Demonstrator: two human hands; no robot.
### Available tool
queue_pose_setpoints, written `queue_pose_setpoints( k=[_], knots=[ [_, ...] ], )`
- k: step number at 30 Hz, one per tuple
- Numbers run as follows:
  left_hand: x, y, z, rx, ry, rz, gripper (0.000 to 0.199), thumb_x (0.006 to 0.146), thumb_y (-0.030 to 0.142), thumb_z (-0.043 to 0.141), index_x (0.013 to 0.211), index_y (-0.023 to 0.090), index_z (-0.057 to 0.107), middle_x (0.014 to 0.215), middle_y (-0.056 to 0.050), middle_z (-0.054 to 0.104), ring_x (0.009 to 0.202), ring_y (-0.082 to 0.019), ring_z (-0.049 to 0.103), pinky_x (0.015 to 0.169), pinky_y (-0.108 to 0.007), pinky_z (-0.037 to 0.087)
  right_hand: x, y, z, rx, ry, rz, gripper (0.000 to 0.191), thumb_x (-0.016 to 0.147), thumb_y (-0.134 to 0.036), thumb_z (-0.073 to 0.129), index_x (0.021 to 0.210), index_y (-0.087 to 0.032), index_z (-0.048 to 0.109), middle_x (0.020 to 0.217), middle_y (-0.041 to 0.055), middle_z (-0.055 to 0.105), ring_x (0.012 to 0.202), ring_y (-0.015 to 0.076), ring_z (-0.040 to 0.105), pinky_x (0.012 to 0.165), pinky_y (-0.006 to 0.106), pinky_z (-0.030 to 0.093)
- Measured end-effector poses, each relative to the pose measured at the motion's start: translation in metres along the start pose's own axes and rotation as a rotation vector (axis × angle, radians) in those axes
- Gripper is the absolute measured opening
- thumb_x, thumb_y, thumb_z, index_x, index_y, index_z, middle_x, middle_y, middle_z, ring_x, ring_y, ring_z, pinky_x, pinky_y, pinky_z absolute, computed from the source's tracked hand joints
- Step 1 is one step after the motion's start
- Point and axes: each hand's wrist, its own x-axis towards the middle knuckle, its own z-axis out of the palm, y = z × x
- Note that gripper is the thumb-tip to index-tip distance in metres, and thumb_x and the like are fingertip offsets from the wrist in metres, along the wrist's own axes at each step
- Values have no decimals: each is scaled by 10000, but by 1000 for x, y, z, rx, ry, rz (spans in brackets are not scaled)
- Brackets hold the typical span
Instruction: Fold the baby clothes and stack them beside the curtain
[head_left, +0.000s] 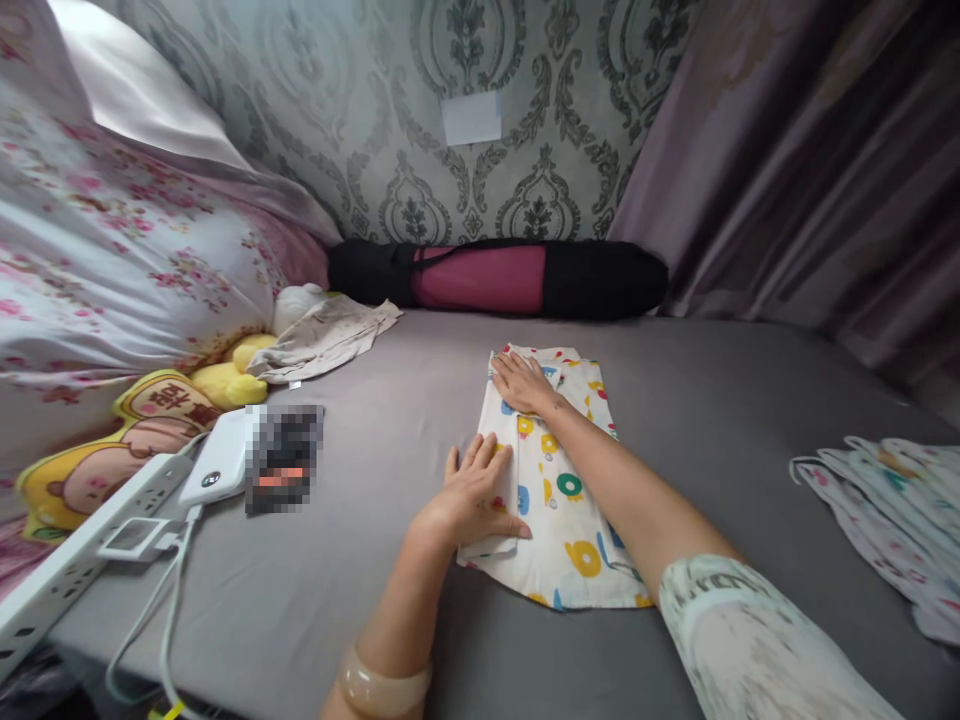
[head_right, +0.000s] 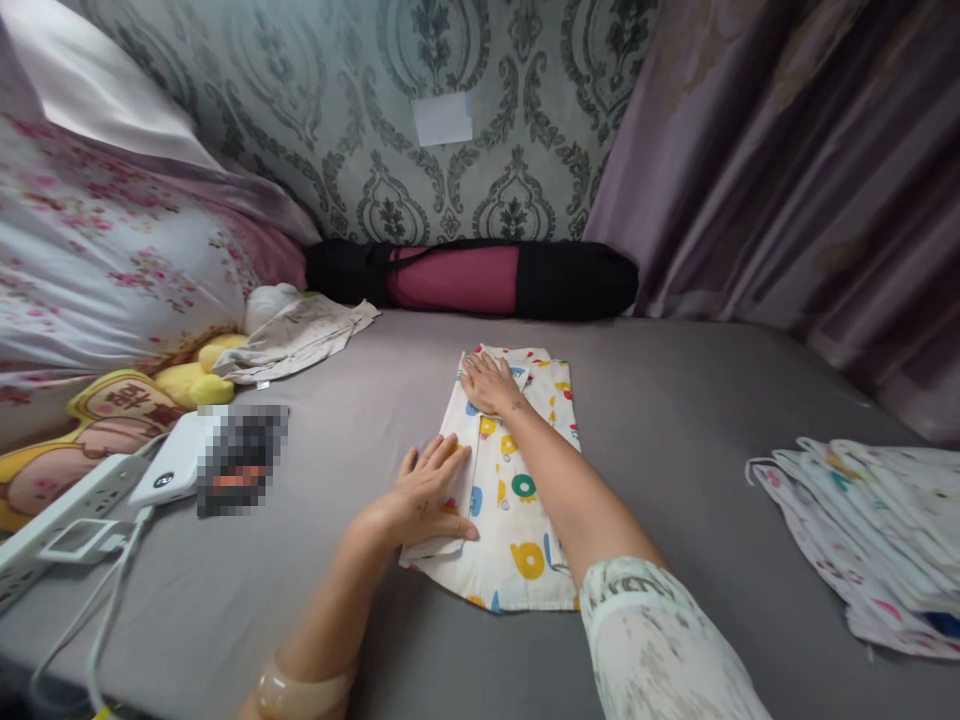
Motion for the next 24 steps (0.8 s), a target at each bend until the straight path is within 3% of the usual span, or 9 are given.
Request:
queue_pose_setpoints(
  k=[7,14,19,24],
  knots=[
    [-1,1,-3,-66,227,1,653,856,610,537,1380,235,428,1580,-166,241,1487,-300,104,1171,-597,70,4,-15,-10,48,-10,48,583,995,-393,161,1522,-179,289,1608,53,191,1481,231,92,1170,535,-7],
    [2,0,1,-64,249,3,595,830,594,596,1275,215,485,1525,-157,336,1467,-339,174,1150,-638,99,8,-20,5,49,-16,61,584,994,-403,157,1517,-188,303,1605,51,204,1477,240,106,1172,520,27],
    [5,-3,4,-81,282,-10,585,848,590,571,1291,221,473,1525,-158,348,1462,-338,192,1140,-650,111,6,-17,-5,91,-55,46,593,992,-407,177,1533,-179,256,1613,63,171,1482,235,94,1177,507,43],
    [9,-3,6,-42,347,-75,534,928,591,406,1291,211,498,1529,-159,358,1463,-313,212,1156,-627,109,-10,-11,-7,26,61,134,613,991,-424,180,1532,-143,249,1613,93,156,1482,250,81,1173,520,-3]
  ],
)
